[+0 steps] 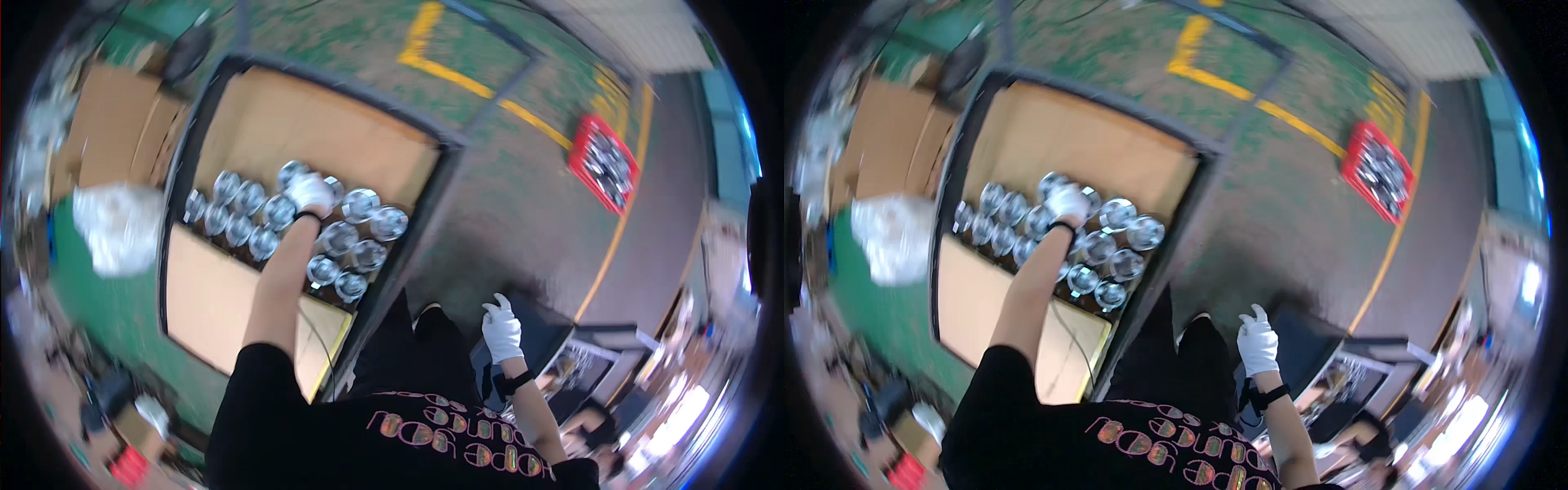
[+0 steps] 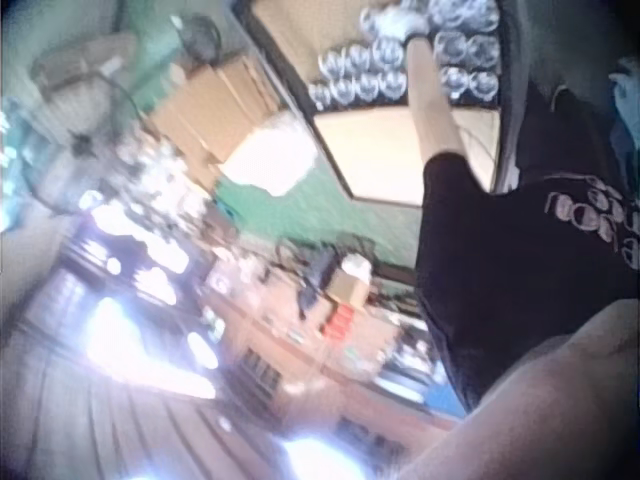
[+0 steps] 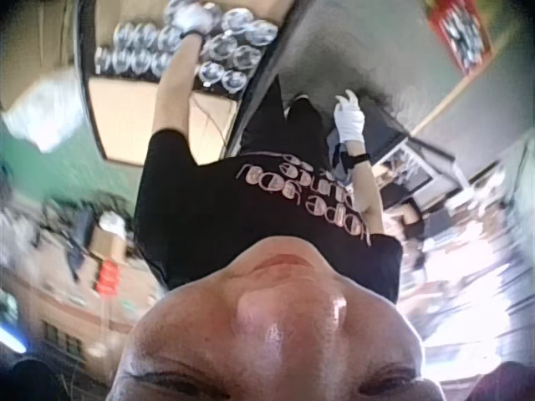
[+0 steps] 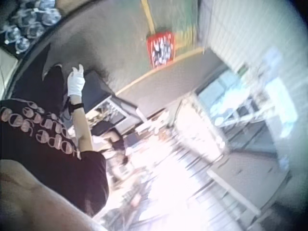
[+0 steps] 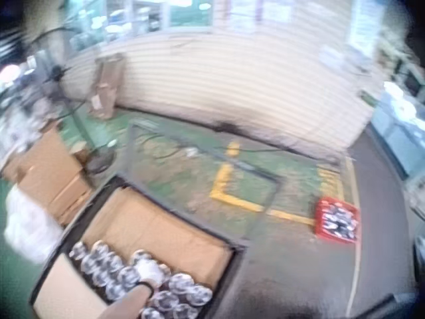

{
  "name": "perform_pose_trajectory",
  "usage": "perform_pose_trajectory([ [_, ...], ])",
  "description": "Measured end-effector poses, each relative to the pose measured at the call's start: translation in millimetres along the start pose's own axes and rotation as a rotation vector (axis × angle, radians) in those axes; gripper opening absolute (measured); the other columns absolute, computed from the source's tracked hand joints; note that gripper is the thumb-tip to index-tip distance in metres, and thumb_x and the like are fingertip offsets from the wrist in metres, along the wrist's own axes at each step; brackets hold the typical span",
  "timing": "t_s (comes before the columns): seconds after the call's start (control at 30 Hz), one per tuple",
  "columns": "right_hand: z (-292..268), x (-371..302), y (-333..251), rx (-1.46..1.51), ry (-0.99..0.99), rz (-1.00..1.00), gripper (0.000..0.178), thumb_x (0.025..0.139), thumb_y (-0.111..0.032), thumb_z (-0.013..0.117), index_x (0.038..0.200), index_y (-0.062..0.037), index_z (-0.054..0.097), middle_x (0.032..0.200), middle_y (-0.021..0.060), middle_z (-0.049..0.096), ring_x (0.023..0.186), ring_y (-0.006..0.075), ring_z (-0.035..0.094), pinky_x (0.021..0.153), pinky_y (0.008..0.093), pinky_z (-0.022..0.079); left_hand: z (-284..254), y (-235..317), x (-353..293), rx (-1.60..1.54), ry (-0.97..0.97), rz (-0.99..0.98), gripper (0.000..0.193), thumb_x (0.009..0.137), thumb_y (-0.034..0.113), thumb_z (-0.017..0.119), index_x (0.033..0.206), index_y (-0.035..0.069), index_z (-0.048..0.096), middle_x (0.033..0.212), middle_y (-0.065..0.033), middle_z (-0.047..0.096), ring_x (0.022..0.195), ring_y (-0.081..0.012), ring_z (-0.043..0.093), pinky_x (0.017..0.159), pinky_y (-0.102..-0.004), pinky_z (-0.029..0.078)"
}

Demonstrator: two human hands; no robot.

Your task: Inspecting, wiping with a cloth, and organizing metal piston components into trays on a transport cart.

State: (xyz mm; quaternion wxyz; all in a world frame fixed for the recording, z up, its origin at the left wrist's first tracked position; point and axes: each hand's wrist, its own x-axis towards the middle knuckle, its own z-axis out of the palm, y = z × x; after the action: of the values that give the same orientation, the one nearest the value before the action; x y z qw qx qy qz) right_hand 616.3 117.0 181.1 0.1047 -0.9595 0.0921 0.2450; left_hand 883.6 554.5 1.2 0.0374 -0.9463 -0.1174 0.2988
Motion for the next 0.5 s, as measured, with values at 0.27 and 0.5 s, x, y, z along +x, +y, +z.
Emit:
perform_pose_trajectory([
  [0.27, 71.0, -144.3, 83.9, 0.328, -0.013, 0.620, 0.029, 0.089, -0.017, 0.057, 0.109, -0.0204, 0.078, 0.123, 0.0106, 0.068, 0.103, 0.0315, 0.071, 0.090, 0.0420, 0.057, -56.1, 58.8, -121.6, -0.024, 0.351, 0.633, 0.027, 0.090, 0.028, 0.063, 0.101, 0.007, 0.075, 0.106, -0.0149, 0.072, 0.105, -0.0314, 0.066, 0.096, -0.0470, 0.049],
  [0.5, 200.2, -303.7, 165.3, 0.704, 0.186, 1.005, 0.023, 0.076, -0.014, 0.062, 0.090, -0.0155, 0.080, 0.093, 0.0159, 0.076, 0.089, 0.0361, 0.074, 0.080, 0.0425, 0.059, 20.5, 215.3, -336.1, -0.066, 0.090, 1.020, 0.034, 0.084, 0.024, 0.078, 0.109, 0.000, 0.075, 0.112, -0.0181, 0.073, 0.104, -0.0312, 0.070, 0.097, -0.0429, 0.054],
])
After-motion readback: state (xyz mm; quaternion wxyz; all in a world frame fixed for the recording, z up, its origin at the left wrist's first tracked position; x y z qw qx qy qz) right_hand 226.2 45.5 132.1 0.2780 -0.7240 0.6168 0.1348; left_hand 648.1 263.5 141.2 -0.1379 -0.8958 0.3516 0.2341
